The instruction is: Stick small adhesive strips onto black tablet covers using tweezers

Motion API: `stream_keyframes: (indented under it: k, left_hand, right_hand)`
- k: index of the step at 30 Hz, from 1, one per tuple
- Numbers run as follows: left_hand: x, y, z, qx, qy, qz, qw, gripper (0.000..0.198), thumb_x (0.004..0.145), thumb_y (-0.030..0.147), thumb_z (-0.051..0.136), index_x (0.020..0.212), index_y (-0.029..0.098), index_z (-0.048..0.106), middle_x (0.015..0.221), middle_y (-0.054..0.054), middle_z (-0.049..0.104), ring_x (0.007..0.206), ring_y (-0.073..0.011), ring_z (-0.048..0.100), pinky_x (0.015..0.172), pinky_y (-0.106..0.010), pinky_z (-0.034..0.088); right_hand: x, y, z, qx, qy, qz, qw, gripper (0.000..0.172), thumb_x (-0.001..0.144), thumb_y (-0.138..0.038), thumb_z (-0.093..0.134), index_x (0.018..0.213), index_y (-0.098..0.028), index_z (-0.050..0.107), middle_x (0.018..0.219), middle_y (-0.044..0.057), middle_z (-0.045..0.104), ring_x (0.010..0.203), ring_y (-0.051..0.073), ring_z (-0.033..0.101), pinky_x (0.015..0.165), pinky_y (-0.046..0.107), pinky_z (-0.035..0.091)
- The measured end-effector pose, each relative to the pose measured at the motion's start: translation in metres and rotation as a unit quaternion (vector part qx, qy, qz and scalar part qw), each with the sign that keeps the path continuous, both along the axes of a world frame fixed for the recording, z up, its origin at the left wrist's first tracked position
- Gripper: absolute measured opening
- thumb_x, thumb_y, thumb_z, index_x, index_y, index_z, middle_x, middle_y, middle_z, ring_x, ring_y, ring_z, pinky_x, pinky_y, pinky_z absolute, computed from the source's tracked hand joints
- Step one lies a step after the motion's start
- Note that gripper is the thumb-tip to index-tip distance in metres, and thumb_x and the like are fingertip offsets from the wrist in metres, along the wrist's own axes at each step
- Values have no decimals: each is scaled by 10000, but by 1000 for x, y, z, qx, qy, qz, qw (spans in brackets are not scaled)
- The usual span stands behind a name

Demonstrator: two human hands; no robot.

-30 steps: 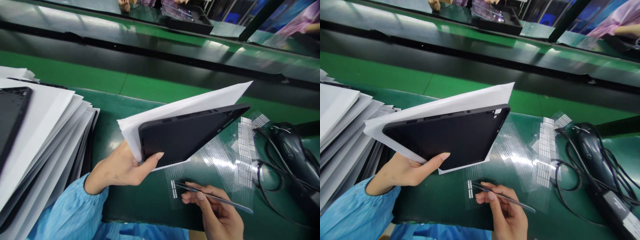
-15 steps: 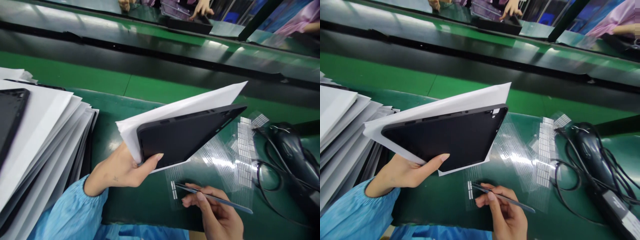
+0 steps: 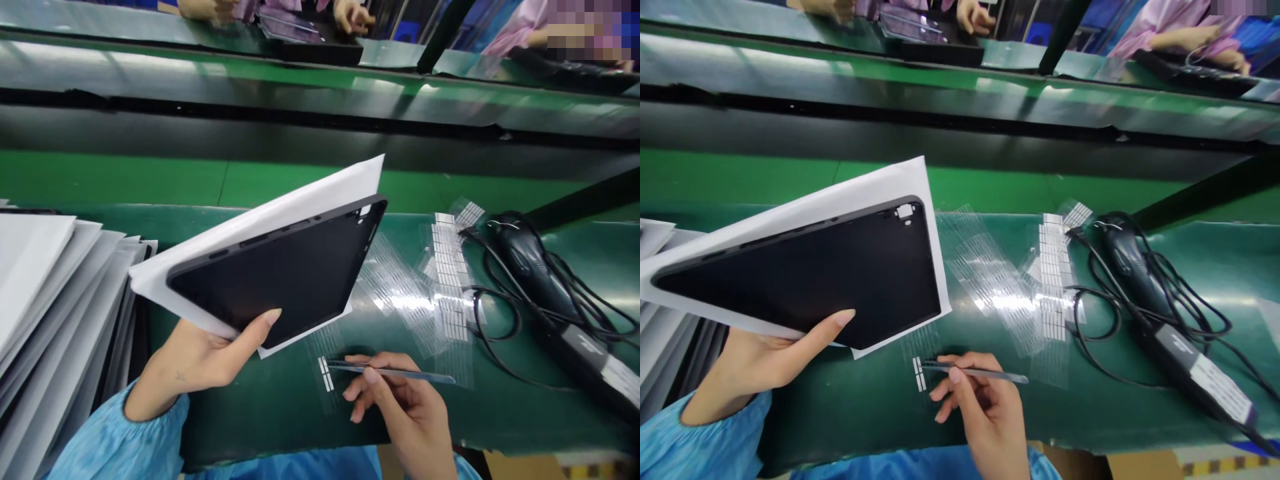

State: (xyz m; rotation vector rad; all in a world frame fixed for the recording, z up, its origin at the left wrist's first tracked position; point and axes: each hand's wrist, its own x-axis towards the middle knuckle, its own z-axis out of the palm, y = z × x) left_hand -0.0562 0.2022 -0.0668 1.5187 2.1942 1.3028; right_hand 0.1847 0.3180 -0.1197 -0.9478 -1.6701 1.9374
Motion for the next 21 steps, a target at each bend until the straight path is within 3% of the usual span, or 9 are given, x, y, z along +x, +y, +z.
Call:
stream_keyframes:
  k: [3,10,15,18,21]
  left_hand:
    - [2,-1,-3,0,3,24,1000,84,878,214,658,919,241,726,785,31,734,822,-191,731,777,-297,655]
    - [2,-4,0,-25,37,48,998,139,892,267,652,1001,268,739,715,37,711,755,-187,723,742,-316,660]
    - [0,-1,1,11,36,-2,999,177,889,199,647,1042,276,692,785,52,730,820,-173,732,706,-253,651]
    - [1,-3,0,17,33,-10,999,140,889,169,647,967,284,650,855,101,735,794,-123,725,739,-202,634]
    - [2,-5,-2,9,23,-13,1000,81,897,180,632,906,259,649,874,98,736,792,-113,720,793,-209,620]
  right_hand:
    - [-1,1,0,8,13,7,1000,76,1016,-210,569,998,-186,639,1003,50,687,597,121,691,516,211,612]
    - [-3,-2,-1,0,19,16,1000,97,1018,-219,565,1015,-192,658,976,38,684,539,97,666,516,202,611]
    - [-6,0,1,-31,17,-7,999,95,1000,-264,603,958,-181,625,931,48,709,532,113,664,486,191,587]
    - [-7,3,3,-44,5,24,999,122,1011,-294,590,972,-179,584,851,44,718,554,118,667,560,216,595]
    - [-8,2,8,-64,-16,-5,998,189,989,-344,624,956,-165,573,775,39,703,555,121,650,587,225,573]
